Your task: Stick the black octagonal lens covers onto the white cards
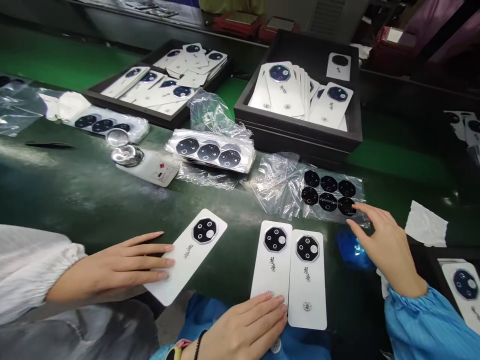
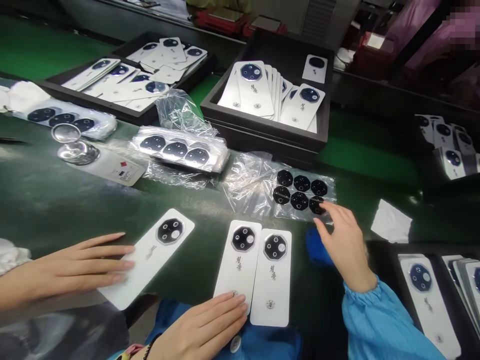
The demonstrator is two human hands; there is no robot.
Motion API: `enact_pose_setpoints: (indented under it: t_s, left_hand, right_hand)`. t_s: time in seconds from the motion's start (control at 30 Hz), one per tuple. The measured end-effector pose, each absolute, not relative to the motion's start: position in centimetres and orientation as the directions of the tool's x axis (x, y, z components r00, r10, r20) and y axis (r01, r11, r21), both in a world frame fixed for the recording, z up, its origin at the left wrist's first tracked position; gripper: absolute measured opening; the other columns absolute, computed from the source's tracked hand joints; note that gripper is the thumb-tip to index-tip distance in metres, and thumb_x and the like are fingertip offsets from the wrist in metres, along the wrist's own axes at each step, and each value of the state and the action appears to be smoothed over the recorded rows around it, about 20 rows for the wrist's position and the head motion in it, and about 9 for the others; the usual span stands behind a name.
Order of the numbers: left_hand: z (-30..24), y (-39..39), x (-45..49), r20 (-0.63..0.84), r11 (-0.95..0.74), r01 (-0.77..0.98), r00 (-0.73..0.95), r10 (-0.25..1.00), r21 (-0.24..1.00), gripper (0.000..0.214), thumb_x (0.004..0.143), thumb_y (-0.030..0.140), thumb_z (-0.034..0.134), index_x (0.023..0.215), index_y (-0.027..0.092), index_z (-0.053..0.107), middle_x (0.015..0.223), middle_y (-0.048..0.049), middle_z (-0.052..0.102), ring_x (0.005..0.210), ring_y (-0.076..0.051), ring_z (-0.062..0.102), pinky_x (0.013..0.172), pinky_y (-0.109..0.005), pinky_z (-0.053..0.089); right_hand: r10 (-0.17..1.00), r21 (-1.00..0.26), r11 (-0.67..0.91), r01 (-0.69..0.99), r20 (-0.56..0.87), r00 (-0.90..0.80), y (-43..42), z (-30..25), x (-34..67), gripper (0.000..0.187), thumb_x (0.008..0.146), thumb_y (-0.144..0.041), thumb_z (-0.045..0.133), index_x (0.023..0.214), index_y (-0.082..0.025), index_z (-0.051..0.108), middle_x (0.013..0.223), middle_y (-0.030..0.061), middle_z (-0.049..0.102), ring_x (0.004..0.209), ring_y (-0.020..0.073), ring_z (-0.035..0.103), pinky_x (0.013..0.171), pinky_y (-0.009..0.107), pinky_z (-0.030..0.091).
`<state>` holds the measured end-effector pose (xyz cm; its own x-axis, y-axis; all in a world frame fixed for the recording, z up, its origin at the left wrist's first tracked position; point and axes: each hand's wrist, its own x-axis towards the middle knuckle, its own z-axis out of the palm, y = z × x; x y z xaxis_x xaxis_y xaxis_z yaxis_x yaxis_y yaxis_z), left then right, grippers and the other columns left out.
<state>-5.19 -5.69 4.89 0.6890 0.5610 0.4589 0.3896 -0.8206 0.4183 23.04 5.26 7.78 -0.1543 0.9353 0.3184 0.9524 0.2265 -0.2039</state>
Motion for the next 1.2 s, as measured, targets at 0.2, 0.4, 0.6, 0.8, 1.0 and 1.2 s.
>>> enact_pose_setpoints:
  t_s: [0.2, 0.4, 0.6, 0.8, 1.0, 1.2]
  left_hand:
    - [4.7, -5.4, -4.9, 0.444, -0.838, 0.379, 0.72, 0.533, 0.392, 0.037, 0.1, 0.015, 0.029, 0.107, 0.008, 0.064, 0.111, -0.0033, 0.069, 0.111, -0.014, 0.061, 0.103, -0.026, 0.045]
    - [4.6, -5.4, -4.7, 0.44, -0.834, 0.399, 0.715, 0.543, 0.381, 0.038, 0.1, 0.012, 0.026, 0.109, 0.008, 0.063, 0.112, -0.0032, 0.069, 0.111, -0.013, 0.061, 0.101, -0.026, 0.047]
    - [4.3, -5.5, -4.6, 0.439, -0.819, 0.435, 0.695, 0.57, 0.374, 0.036, 0.1, 0.013, 0.028, 0.107, 0.008, 0.063, 0.107, -0.0036, 0.071, 0.106, -0.013, 0.064, 0.097, -0.027, 0.051]
    - [4.2, -5.7, -4.8, 0.448, -0.817, 0.427, 0.687, 0.572, 0.388, 0.034, 0.099, 0.01, 0.03, 0.105, 0.007, 0.063, 0.106, -0.0031, 0.071, 0.105, -0.013, 0.064, 0.099, -0.026, 0.049]
    - [4.4, -5.8, -6.2, 0.462, -0.75, 0.464, 0.594, 0.658, 0.471, 0.028, 0.098, 0.012, 0.035, 0.11, 0.007, 0.06, 0.108, -0.007, 0.07, 0.114, -0.015, 0.06, 0.104, -0.03, 0.045]
    - [3.7, -6.9, -7.2, 0.454, -0.601, 0.568, 0.394, 0.799, 0.563, 0.026, 0.096, 0.012, 0.039, 0.113, 0.009, 0.059, 0.108, -0.0088, 0.069, 0.117, -0.015, 0.058, 0.104, -0.027, 0.045]
  right_hand:
    - [0.992, -0.355, 0.071, 0.932, 0.124, -0.029, 6.8, 8.1, 22.8, 0.028, 0.08, -0.033, 0.052, 0.102, -0.02, 0.06, 0.103, 0.0102, 0.068, 0.097, 0.0304, 0.064, 0.075, 0.044, 0.053]
    - [0.996, -0.422, 0.088, 0.902, 0.022, -0.087, 8.7, 8.3, 20.5, 0.028, 0.078, -0.032, 0.055, 0.104, -0.021, 0.058, 0.107, 0.0092, 0.067, 0.099, 0.0298, 0.062, 0.079, 0.046, 0.052]
    - [0.994, -0.404, 0.104, 0.909, 0.006, -0.111, 10.3, 7.5, 17.4, 0.037, 0.073, -0.031, 0.066, 0.108, -0.022, 0.056, 0.108, 0.0092, 0.066, 0.107, 0.0306, 0.057, 0.08, 0.045, 0.052]
    - [0.996, -0.357, 0.085, 0.93, 0.009, -0.087, 10.8, 7.3, 16.4, 0.043, 0.07, -0.03, 0.07, 0.107, -0.019, 0.054, 0.104, 0.012, 0.067, 0.104, 0.0336, 0.056, 0.076, 0.046, 0.05]
    - [0.995, -0.331, 0.094, 0.939, 0.019, -0.093, 10.9, 7.1, 16.0, 0.037, 0.07, -0.03, 0.068, 0.103, -0.019, 0.055, 0.102, 0.0109, 0.067, 0.098, 0.0323, 0.059, 0.074, 0.044, 0.05]
    - [0.994, -0.318, 0.111, 0.941, 0.038, -0.104, 11.0, 6.8, 15.9, 0.034, 0.07, -0.034, 0.063, 0.1, -0.019, 0.055, 0.098, 0.0113, 0.067, 0.093, 0.0317, 0.06, 0.072, 0.045, 0.05]
